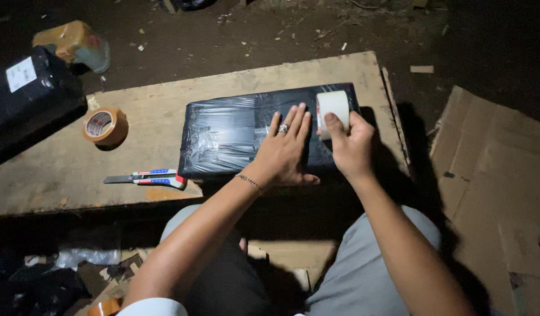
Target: The person wraps a black rectangular package with clear packing tape, applying multiple strips across the top and sides. They use a utility knife to cut the tape and rotate the package to cover different surfaces.
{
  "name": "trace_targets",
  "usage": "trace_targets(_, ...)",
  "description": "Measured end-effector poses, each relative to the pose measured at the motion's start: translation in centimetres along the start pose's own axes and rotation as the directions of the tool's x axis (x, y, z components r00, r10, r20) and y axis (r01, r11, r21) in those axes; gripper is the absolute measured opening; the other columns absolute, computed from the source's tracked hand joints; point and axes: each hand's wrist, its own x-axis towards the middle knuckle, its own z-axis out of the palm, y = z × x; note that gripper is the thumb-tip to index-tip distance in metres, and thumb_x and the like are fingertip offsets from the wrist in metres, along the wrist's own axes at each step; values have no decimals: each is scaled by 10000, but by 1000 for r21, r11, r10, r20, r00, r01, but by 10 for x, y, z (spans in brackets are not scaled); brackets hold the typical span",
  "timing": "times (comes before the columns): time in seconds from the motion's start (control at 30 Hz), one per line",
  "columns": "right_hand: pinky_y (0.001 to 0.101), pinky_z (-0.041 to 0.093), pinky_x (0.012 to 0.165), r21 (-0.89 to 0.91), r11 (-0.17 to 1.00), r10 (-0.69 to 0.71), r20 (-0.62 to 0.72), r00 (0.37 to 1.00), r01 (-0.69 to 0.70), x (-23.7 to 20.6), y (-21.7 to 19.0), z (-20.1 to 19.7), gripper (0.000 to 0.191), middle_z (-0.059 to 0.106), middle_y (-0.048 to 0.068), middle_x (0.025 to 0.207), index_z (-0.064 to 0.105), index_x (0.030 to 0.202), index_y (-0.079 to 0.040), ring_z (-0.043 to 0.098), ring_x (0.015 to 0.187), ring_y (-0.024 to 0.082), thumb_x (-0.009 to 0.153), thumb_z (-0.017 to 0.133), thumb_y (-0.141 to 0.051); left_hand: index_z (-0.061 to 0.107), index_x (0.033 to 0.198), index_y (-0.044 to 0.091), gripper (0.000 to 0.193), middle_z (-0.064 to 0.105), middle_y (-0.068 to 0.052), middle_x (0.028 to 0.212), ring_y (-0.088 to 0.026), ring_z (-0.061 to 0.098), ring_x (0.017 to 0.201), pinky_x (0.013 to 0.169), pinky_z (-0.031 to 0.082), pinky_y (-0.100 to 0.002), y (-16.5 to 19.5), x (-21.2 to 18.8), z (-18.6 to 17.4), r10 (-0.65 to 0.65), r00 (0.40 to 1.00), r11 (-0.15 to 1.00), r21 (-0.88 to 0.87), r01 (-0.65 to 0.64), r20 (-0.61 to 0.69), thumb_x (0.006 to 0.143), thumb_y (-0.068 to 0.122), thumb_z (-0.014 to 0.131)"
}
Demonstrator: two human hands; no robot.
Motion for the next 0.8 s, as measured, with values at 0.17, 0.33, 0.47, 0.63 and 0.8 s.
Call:
trace_targets(0.17,249,541,691,8,1000,-8,-3,1000,8,1,10,-2,390,732,49,855,688,959,17,675,754,87,1027,701,-367,203,1536,-97,1396,187,-296,1634,-399,189,1536,1221,148,-563,6,-5,3,-22,997,1000,-18,21,-72,606,760,793)
trace_targets(0.33,240,533,664,-39,999,3,-20,1000,-4,-3,-1,-1,375,723,37,822,701,941,22,657,727,72,1014,711,-345,209,1528,-103,1411,185,-299,1625,-398,188,1527,1217,154,-558,7,-5,3,-58,995,998,-38,55,-77,588,766,803)
trace_targets(0.47,236,507,617,-146,982,117,-39,992,-122,-6,-26,-7,352,729,25,771,744,906,14,616,672,52,996,702,-324,210,1525,-105,1414,189,-299,1625,-399,188,1528,1219,148,-558,6,-6,1,-68,994,996,-64,63,-86,585,764,810)
trace_targets(0.63,247,493,564,-261,928,233,-153,960,-267,-18,-42,-9,362,704,6,682,751,840,-1,605,609,54,961,706,-340,208,1523,-99,1403,189,-287,1624,-394,181,1525,1215,140,-550,8,-5,-3,-71,996,995,-79,67,-57,581,740,822)
trace_targets(0.8,249,515,668,-69,997,-27,-96,995,20,-53,-34,-1,364,696,24,814,676,965,15,631,723,82,1035,671,-342,231,1524,-102,1353,218,-294,1613,-416,202,1510,1211,159,-548,9,-10,1,-39,994,999,-32,36,-100,619,718,814)
